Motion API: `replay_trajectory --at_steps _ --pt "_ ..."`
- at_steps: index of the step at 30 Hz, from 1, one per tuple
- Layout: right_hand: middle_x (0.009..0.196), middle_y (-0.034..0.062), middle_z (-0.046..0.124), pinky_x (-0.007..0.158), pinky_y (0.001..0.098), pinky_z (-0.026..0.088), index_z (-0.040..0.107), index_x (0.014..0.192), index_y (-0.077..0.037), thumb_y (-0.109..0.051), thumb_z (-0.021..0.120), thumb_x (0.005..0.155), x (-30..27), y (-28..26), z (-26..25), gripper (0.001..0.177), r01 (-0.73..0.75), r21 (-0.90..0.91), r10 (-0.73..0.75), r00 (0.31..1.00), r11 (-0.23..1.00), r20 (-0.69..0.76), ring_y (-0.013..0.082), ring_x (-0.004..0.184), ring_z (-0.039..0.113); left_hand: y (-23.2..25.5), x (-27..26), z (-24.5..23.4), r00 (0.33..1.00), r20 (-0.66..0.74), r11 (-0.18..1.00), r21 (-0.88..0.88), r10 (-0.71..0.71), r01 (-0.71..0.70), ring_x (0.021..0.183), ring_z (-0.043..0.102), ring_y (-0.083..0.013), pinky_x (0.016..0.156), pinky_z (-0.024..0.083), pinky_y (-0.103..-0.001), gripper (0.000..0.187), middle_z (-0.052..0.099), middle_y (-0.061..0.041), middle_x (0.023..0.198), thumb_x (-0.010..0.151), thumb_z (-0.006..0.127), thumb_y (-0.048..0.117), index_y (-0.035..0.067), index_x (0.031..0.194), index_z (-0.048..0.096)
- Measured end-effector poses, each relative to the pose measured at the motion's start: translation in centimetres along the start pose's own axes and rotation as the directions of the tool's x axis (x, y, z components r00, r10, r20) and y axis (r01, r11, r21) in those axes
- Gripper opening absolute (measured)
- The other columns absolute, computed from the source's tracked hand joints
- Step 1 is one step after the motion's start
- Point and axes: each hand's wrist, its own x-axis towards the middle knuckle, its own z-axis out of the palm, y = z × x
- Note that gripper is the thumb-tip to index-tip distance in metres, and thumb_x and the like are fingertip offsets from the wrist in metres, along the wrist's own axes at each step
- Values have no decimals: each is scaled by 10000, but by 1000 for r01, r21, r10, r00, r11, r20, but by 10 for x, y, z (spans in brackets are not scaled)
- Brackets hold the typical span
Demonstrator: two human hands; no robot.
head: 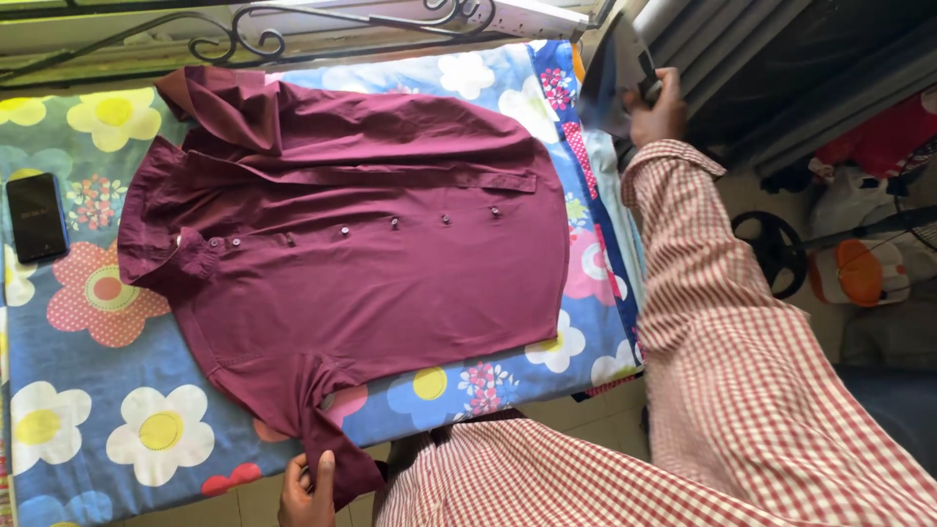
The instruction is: The recorder irons a maroon long-sleeved shirt on a mattress and organizes items on a desk.
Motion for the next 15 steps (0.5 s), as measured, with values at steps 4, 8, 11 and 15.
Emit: replay_trajectory --at_steps 4,8,11,15 --pt "1138 44 687 771 358 608 472 1289 -188 -125 795 956 18 -2 58 469 -181 668 258 966 722 -17 169 1026 670 -74 29 15 999 32 952 -305 36 -25 743 631 -96 648 480 -238 287 751 -97 823 952 754 209 2 1120 650" --pt "1162 -16 647 661 341 639 433 1293 -204 -148 759 913 16 0 93 503 -409 779 446 875 476 187 160 1020 652 -69 25 14 1000 -4 942 -336 12 -12 783 628 -78 690 492 -208 243 748 -88 837 974 725 171 -10 1117 648" --pt "1204 20 667 730 333 609 452 1341 -165 -117 771 1013 24 54 135 460 -272 761 241 958 589 156 172 1067 644 -26 5 7 998 -60 940 -340 -17 -5 777 667 -78 693 535 -230 295 749 -84 865 929 742 189 2 1136 648" --pt "1136 21 676 718 352 511 462 1374 -157 -61 769 1025 35 83 140 474 -184 715 65 979 674 191 164 1009 646 68 -29 6 986 -169 985 172 17 12 821 709 -170 747 546 -323 405 776 -133 925 915 745 295 51 1231 679"
